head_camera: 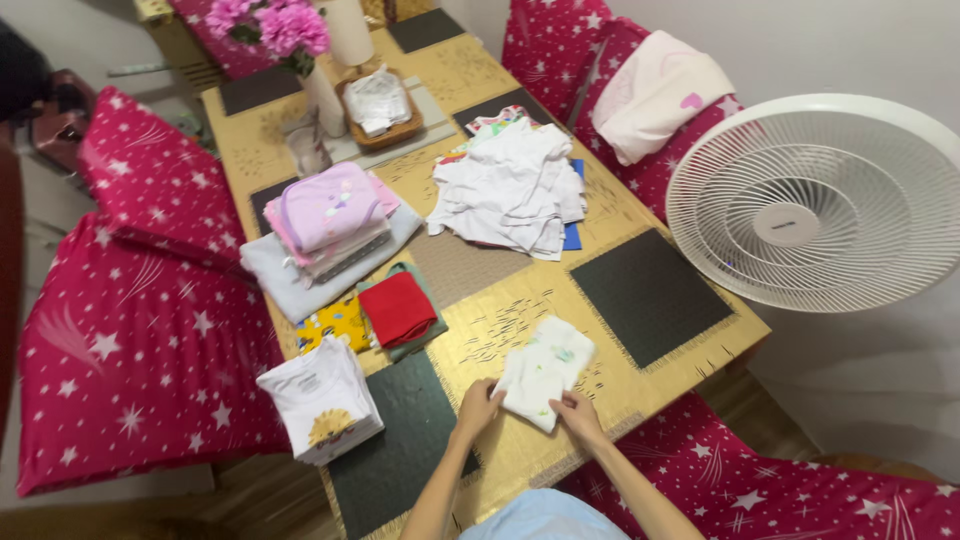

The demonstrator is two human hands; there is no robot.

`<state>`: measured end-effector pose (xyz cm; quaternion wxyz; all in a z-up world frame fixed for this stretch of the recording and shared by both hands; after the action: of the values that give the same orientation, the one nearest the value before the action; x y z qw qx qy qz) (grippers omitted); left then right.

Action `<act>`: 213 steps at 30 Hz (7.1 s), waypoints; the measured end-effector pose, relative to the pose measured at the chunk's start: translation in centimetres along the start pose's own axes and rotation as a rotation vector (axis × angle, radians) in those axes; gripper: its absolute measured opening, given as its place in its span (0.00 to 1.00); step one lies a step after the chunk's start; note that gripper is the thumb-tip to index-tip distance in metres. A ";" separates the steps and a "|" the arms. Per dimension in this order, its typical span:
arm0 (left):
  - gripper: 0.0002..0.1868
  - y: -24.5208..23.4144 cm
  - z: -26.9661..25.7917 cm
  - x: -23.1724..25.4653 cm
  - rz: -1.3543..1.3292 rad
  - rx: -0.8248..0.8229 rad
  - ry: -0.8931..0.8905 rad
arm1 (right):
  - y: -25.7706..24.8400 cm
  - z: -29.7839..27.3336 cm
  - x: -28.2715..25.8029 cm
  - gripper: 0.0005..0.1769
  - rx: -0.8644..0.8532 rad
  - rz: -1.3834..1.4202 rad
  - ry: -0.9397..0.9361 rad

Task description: The person folds multiple white shirts one by one on a dining table, smoothing each before folding and stacking them. The person also handles a small white cloth with a green pattern and places it on a separate stack.

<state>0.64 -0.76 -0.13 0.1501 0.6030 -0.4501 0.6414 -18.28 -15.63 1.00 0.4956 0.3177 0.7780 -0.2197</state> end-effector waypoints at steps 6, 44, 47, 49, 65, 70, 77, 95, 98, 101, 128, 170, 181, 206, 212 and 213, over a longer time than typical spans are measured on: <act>0.19 -0.1 -7.8 -1.5 -0.071 0.222 -0.036 | 1.1 1.3 -0.9 0.17 0.046 -0.493 -0.110; 0.51 -0.5 -4.3 1.9 0.534 -0.277 0.335 | 1.4 -3.8 -1.9 0.47 -0.222 -1.506 -0.528; 0.51 -2.2 -6.1 1.4 0.606 -0.448 0.289 | -0.5 -4.5 -2.2 0.42 -0.259 -1.459 -0.586; 0.43 -2.3 -6.5 0.9 0.489 -0.311 0.417 | -1.0 -4.8 -1.6 0.32 -0.205 -1.370 -0.706; 0.17 0.2 -10.9 3.0 -0.094 0.056 0.227 | -3.2 -5.8 0.8 0.16 -0.007 -0.335 -0.270; 0.17 3.2 -5.2 2.7 -0.410 0.306 -0.129 | -0.7 -0.6 -0.2 0.26 0.127 -0.031 -0.128; 0.19 5.9 -1.4 1.9 -0.282 0.483 -0.180 | 1.5 1.8 -1.1 0.24 0.271 -0.099 -0.036; 0.21 5.8 -0.9 2.8 -0.169 0.468 -0.305 | 1.3 1.7 -0.6 0.17 0.450 -0.423 -0.027; 0.21 5.8 -0.8 2.4 -0.187 0.485 -0.278 | 1.1 1.9 -0.7 0.16 0.438 -0.401 -0.034; 0.19 5.8 -0.5 2.0 -0.190 0.467 -0.281 | 1.0 2.0 -0.8 0.15 0.418 -0.397 0.014; 0.18 -3.1 -14.9 -5.2 -0.566 0.833 -0.365 | 14.5 -1.8 1.7 0.39 -0.036 -1.104 -0.348; 0.14 -0.5 -10.5 0.1 -0.361 0.895 -0.021 | 5.7 4.5 -5.5 0.32 -0.223 -0.213 -0.165; 0.15 -5.9 -17.2 -3.4 -0.389 1.217 -0.164 | 1.9 1.6 -12.5 0.30 -0.327 -0.253 -0.304; 0.36 4.0 -7.7 0.7 -1.311 0.260 -0.538 | 6.4 -3.1 -6.7 0.32 -0.347 -1.112 -0.792; 0.24 4.8 -8.0 -0.8 -1.016 0.458 -0.390 | 5.1 -2.7 -1.5 0.24 -0.588 -0.955 -0.832; 0.23 5.1 -8.3 -1.0 -0.984 0.496 -0.303 | 4.1 -2.1 -1.3 0.23 -0.525 -0.952 -0.825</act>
<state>-8.14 3.10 -2.00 0.2189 0.8440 0.0312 0.4887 -16.26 -11.72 2.92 0.6617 -0.2997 0.6078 -0.3207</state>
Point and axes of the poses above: each hand's wrist, its own z-axis towards the middle knuckle, its own y-axis out of the palm, x = y × z, the point moved 1 cm from there along z, towards the middle knuckle, and after that the axes turned 9 degrees about -z, right-handed, at the moved point
